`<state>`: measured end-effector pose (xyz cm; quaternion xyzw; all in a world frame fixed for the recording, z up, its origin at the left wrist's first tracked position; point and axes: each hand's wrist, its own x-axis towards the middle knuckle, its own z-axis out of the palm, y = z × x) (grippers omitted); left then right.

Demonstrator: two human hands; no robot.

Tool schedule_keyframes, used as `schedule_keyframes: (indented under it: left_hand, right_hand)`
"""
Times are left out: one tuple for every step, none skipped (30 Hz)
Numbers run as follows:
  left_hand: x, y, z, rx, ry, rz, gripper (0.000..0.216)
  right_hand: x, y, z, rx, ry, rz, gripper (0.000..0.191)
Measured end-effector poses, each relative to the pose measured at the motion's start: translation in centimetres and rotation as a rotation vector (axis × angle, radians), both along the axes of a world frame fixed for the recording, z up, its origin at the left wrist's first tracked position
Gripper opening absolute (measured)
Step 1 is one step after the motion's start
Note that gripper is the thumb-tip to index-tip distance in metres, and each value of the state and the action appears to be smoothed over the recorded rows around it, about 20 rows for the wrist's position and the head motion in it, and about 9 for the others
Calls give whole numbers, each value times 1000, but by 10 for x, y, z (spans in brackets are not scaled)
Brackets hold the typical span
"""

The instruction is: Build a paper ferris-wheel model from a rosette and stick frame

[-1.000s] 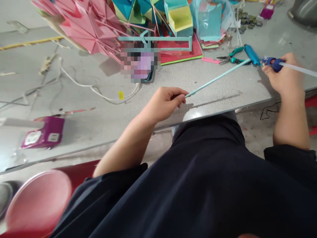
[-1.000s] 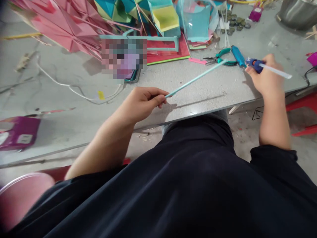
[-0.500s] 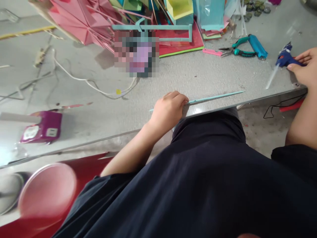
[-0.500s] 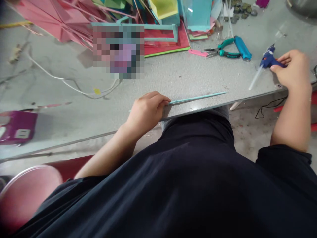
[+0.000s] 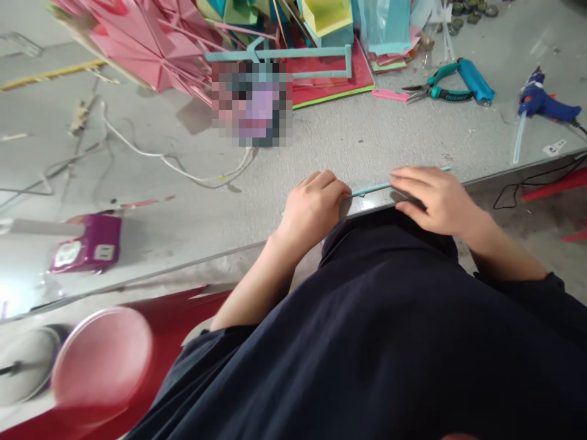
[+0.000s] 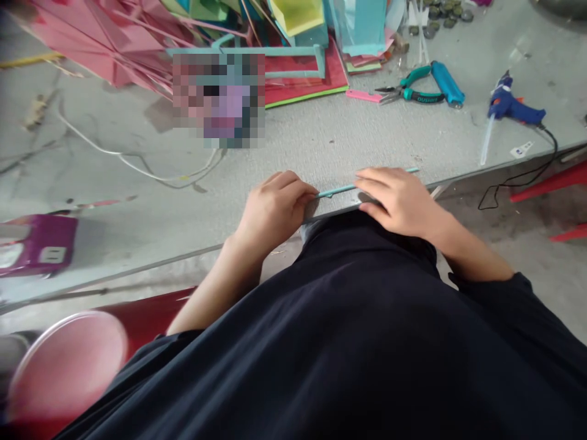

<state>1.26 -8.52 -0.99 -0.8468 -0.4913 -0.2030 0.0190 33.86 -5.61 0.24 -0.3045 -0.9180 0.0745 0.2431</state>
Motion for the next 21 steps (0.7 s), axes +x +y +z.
schedule_keyframes:
  left_hand:
    - [0,-1,1,-7,-2,-1,35]
    - [1,-1,2,-13,-4,-2,35]
    - [2,-1,3,-18,-4,-1,35]
    - [2,-1,4,-21,-3,1,35]
    - [2,-1,4,-25,-2,0,34]
    - [3,-1,5,-28,-3,-4,34]
    - [3,-1,5,-28,-9,-11,34]
    - [4,-1,5,-27,-21,-18,35]
    - [4,-1,5,-25,-38,-21,35]
    - [5,-2,5,-23,-58,-19,35]
    - [7,-4,4,-21,-76,-8,35]
    - [8,-6,4,-20,-92,8,35]
    - [10,-8,4,-19,-103,28,34]
    - [12,-11,3,-19,-110,48,33]
    - [14,-14,3,-19,-115,68,31]
    - [17,-17,2,-19,-120,83,30]
    - [19,-21,2,-20,-127,95,29]
    - [21,-24,1,-20,-136,103,28]
    - [23,-27,0,-19,-146,109,28]
    - [25,-30,-1,-17,-156,114,28]
    - [26,-32,-2,-17,-163,119,29]
  right_hand:
    - [-13,-4,-5,-13,-35,11,50]
    - [-22,-5,-9,-16,-70,16,55]
    - [-28,-5,-12,-16,-102,15,60]
    - [-31,-4,-15,-12,-130,11,64]
    - [-32,-3,-16,-7,-149,6,66]
    - [-32,-2,-17,-2,-160,1,68]
    - [-31,-2,-16,-1,-166,-2,70]
    - [-31,-2,-16,-1,-168,-2,71]
    - [-30,-3,-15,-2,-171,-2,73]
    - [-30,-4,-14,-4,-173,-5,74]
    - [-30,-6,-13,-5,-176,-10,75]
    - [-30,-7,-13,-7,-179,-18,76]
    - [-31,-9,-13,-9,-182,-25,76]
    - [-32,-10,-13,-11,-184,-33,76]
    - [-33,-11,-14,-14,-186,-40,75]
    - [-34,-12,-14,-15,-186,-46,75]
    - [-34,-12,-15,-15,-185,-51,74]
    - [-34,-12,-16,-15,-183,-57,73]
    - [-35,-12,-17,-14,-181,-63,72]
    - [-35,-13,-18,-13,-178,-69,71]
    - [-35,-13,-19,-13,-176,-75,70]
